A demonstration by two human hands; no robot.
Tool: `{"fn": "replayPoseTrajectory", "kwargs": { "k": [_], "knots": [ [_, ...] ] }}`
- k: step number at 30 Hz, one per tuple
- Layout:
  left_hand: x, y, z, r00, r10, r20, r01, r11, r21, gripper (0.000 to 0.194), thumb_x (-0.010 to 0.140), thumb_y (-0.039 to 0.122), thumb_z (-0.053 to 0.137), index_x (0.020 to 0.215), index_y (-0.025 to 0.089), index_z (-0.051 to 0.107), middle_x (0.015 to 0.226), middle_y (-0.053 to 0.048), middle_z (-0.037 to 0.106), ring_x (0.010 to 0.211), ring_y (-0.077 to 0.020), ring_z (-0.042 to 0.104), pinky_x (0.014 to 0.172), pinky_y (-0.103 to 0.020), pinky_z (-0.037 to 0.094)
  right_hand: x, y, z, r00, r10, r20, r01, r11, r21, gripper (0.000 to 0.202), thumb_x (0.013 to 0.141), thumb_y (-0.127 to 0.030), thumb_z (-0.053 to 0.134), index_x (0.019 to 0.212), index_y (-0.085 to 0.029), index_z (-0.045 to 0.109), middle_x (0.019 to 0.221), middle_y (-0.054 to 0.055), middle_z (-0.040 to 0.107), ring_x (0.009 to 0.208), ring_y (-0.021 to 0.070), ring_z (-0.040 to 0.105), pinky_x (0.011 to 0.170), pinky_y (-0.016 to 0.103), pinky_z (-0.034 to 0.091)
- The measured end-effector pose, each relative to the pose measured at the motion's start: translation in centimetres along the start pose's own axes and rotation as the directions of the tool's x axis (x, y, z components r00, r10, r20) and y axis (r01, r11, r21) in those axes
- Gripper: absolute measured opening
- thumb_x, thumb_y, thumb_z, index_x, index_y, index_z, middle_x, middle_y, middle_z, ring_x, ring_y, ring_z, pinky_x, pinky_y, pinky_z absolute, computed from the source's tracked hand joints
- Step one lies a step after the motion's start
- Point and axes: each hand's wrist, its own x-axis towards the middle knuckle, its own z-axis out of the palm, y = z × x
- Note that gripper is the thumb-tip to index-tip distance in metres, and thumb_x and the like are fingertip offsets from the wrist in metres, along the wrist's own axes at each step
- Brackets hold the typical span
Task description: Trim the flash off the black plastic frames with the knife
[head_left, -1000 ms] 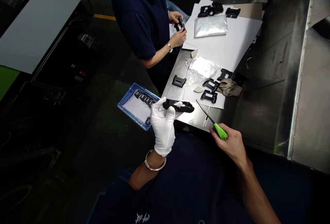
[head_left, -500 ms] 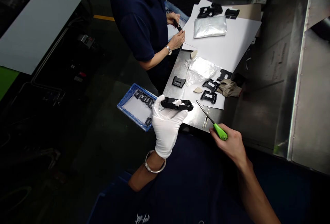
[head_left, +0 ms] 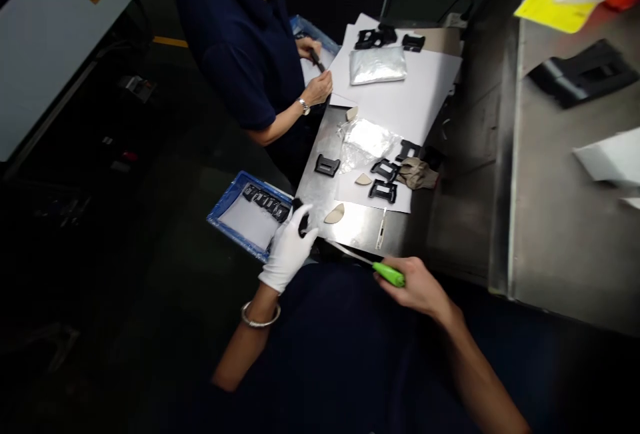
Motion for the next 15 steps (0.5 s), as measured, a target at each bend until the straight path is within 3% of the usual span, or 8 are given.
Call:
{"fn": "replayPoseTrajectory", "kwargs": {
  "k": [2, 4, 5, 7, 10, 12, 15],
  "knots": [
    [0.3, -3.4, -0.8, 0.975, -0.089, 0.203, 0.019, 0.946, 0.324, 0.047, 0.09, 0.027, 0.065, 0.137, 0.03, 0.062, 0.117, -0.008, 0.074, 0.106, -0.0284, 0.071, 0.1, -0.042, 0.053, 0.2, -0.3, 0.6, 0.99, 0.069, 0.12, -0.061, 0.995, -0.074, 0.018, 0.087, -0.035, 0.06, 0.075, -0.023, 0.067, 0.065, 0.0, 0.063, 0.059, 0.0147, 0.056, 0.06, 0.027, 0.036],
    [0.3, -6.5, -1.4, 0.924, -0.216, 0.317, -0.012, 0.811, 0.585, 0.047, 0.094, 0.028, 0.057, 0.141, 0.03, 0.059, 0.111, -0.009, 0.075, 0.099, -0.029, 0.072, 0.094, -0.042, 0.054, 0.5, -0.4, 1.3, 0.975, 0.155, 0.162, -0.133, 0.981, -0.14, 0.014, 0.082, -0.031, 0.061, 0.075, -0.023, 0.069, 0.066, 0.002, 0.065, 0.061, 0.0159, 0.058, 0.059, 0.027, 0.034],
    [0.2, -7.6, -1.7, 0.911, -0.24, 0.335, -0.021, 0.785, 0.619, 0.046, 0.093, 0.025, 0.057, 0.139, 0.027, 0.062, 0.112, -0.012, 0.075, 0.1, -0.0311, 0.072, 0.095, -0.045, 0.053, 0.6, -0.4, 1.7, 0.967, 0.181, 0.179, -0.154, 0.976, -0.154, 0.012, 0.08, -0.03, 0.062, 0.073, -0.023, 0.068, 0.067, 0.002, 0.066, 0.061, 0.0163, 0.059, 0.058, 0.026, 0.034],
    [-0.1, -9.1, -2.0, 0.883, -0.262, 0.39, -0.054, 0.768, 0.638, 0.043, 0.09, 0.021, 0.058, 0.132, 0.024, 0.068, 0.111, -0.013, 0.076, 0.103, -0.0333, 0.071, 0.097, -0.047, 0.051, 0.6, 0.0, 2.3, 0.956, 0.188, 0.224, -0.155, 0.975, -0.156, 0.011, 0.077, -0.029, 0.063, 0.069, -0.022, 0.066, 0.067, 0.003, 0.066, 0.06, 0.016, 0.058, 0.056, 0.026, 0.032],
    [-0.6, -9.4, -1.9, 0.826, -0.264, 0.498, -0.087, 0.814, 0.574, 0.038, 0.087, 0.022, 0.063, 0.123, 0.028, 0.073, 0.108, -0.009, 0.078, 0.104, -0.0307, 0.072, 0.099, -0.043, 0.051, 0.8, 1.5, 3.3, 0.953, 0.163, 0.257, -0.138, 0.984, -0.112, 0.013, 0.075, -0.03, 0.066, 0.066, -0.022, 0.062, 0.064, 0.002, 0.063, 0.056, 0.0144, 0.055, 0.054, 0.026, 0.029],
    [-0.7, -9.1, -1.7, 0.814, -0.265, 0.517, -0.04, 0.862, 0.505, 0.041, 0.089, 0.029, 0.063, 0.13, 0.029, 0.069, 0.112, -0.008, 0.078, 0.109, -0.0296, 0.072, 0.099, -0.04, 0.052, 1.2, 3.5, 4.2, 0.965, 0.209, 0.158, -0.202, 0.977, -0.064, 0.014, 0.077, -0.032, 0.067, 0.07, -0.022, 0.064, 0.066, 0.0, 0.063, 0.059, 0.0145, 0.056, 0.057, 0.025, 0.033],
    [-0.7, -8.8, -1.3, 0.873, -0.258, 0.414, 0.151, 0.95, 0.272, 0.054, 0.094, 0.04, 0.059, 0.147, 0.026, 0.055, 0.133, -0.012, 0.069, 0.129, -0.0312, 0.063, 0.106, -0.039, 0.05, 2.5, 7.7, 5.2, 0.93, 0.359, -0.082, -0.362, 0.932, -0.029, 0.015, 0.085, -0.035, 0.061, 0.081, -0.021, 0.064, 0.076, 0.002, 0.066, 0.07, 0.0173, 0.061, 0.067, 0.025, 0.041]
  ]
}}
